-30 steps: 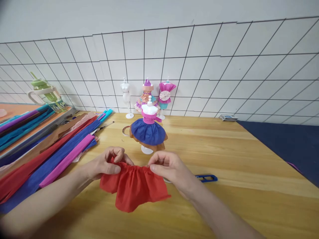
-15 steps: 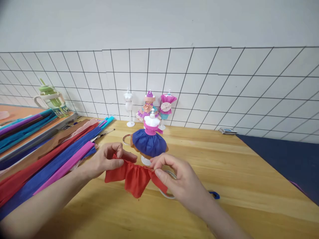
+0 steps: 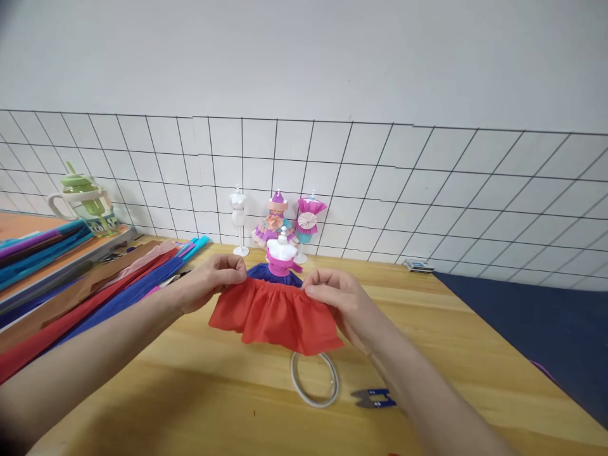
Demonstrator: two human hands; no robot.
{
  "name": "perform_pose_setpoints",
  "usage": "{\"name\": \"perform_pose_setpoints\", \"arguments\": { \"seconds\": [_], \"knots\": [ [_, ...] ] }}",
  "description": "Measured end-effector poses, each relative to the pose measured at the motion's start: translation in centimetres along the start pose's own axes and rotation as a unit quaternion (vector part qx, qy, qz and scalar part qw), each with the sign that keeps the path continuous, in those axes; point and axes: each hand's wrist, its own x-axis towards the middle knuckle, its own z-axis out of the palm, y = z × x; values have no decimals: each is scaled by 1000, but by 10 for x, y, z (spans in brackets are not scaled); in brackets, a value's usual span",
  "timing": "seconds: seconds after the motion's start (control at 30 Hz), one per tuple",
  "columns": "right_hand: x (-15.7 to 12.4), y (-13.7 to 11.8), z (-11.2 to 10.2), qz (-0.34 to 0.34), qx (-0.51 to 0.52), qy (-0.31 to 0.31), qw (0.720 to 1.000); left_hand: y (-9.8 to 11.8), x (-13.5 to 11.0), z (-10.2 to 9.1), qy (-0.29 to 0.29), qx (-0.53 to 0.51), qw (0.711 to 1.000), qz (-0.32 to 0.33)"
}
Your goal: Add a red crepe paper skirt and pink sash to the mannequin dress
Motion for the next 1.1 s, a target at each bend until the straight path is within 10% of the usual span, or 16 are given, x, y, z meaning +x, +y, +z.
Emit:
{"name": "perform_pose_setpoints", "arguments": {
  "seconds": [1.1],
  "knots": [
    [40,13,4,-88,-246,101,960,20,58,-23,-71,216,973,48]
  ]
}}
